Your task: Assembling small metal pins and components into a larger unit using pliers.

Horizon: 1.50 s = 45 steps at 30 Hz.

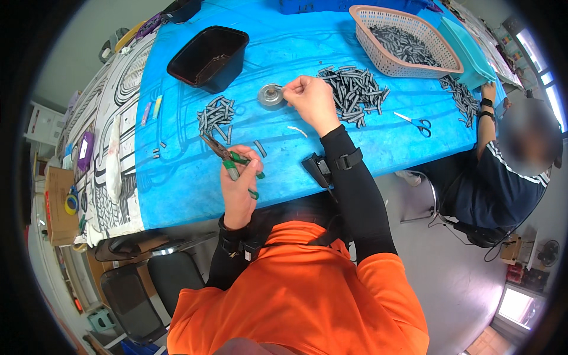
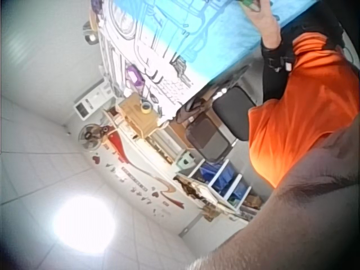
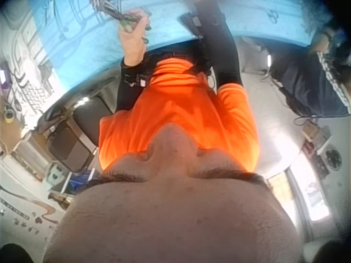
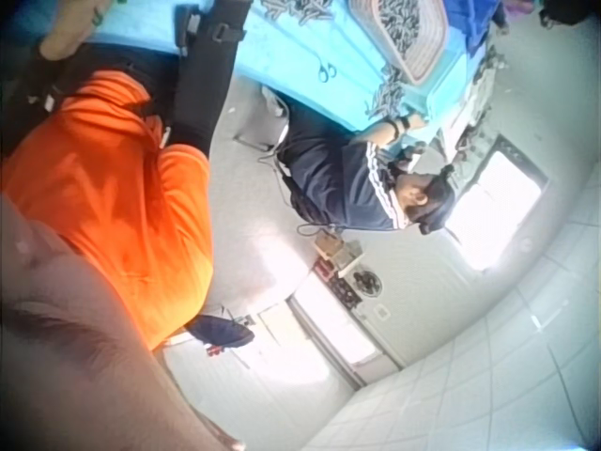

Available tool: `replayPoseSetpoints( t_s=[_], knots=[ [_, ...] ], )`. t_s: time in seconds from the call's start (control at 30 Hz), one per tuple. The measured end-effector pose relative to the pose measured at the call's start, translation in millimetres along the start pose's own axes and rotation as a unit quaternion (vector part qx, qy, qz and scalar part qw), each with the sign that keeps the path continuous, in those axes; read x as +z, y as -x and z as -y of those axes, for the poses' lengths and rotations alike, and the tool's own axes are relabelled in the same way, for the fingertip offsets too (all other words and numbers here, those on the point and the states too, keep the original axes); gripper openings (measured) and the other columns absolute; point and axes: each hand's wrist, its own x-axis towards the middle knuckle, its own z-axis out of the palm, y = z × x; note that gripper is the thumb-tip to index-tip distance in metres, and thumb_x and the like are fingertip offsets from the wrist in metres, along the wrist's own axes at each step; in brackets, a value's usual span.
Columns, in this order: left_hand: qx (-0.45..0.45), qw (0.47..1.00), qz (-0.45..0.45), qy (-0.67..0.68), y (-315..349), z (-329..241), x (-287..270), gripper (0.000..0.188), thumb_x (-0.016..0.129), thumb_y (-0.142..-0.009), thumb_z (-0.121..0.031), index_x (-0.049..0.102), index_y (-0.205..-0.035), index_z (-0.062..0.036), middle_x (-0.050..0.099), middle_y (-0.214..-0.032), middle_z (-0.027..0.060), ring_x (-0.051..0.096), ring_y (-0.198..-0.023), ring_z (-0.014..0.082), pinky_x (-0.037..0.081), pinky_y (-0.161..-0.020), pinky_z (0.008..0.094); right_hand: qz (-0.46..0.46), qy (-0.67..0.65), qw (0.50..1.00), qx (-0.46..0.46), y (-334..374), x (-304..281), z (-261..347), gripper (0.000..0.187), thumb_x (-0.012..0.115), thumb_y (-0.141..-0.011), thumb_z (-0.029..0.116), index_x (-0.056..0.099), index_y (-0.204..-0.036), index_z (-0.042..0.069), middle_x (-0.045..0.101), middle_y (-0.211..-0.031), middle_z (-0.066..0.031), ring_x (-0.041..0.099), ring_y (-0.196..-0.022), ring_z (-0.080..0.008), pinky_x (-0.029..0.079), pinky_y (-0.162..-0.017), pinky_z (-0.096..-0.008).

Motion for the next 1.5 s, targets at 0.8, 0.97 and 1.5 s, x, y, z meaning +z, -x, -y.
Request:
replayPoseSetpoints(
  t_s=[0.8,0.97,1.5],
  knots=[
    [-0.042,0.968,0.113,-0.218,7.7,-19.8,14.3,0.024,0.057,-0.084,0.003,0.053,-0.107,-0.0011,0.06,-0.084,0.003,0.055,-0.078,0.0075,0.044,-0.071,0.0221,0.073,-0.292,0.951,0.07,103.9,-22.1,66.0,0.004,0.06,-0.084,-0.001,0.059,-0.085,-0.005,0.068,-0.082,-0.0114,0.068,-0.08,-0.0155,0.055,-0.069,-0.026],
    [-0.015,0.938,0.153,-0.31,7.4,-26.8,23.7,0.022,0.057,-0.084,-0.001,0.054,-0.106,-0.0001,0.061,-0.079,0.0034,0.057,-0.074,0.0083,0.046,-0.069,0.024,0.1,-0.329,0.935,0.093,109.6,-24.7,68.9,0.004,0.059,-0.086,-0.002,0.058,-0.086,-0.006,0.067,-0.087,-0.0132,0.068,-0.085,-0.0182,0.057,-0.075,-0.0283],
    [-0.045,0.925,0.223,-0.304,6.1,-30.4,23.5,0.043,0.056,-0.086,0.002,0.047,-0.128,0.0012,0.059,-0.103,0.0061,0.057,-0.084,0.0107,0.046,-0.069,0.0229,0.118,-0.344,0.928,0.078,113.5,-34.6,68.8,0.002,0.058,-0.085,-0.005,0.056,-0.086,-0.005,0.068,-0.087,-0.0139,0.068,-0.083,-0.0167,0.055,-0.073,-0.0267]
  ],
)
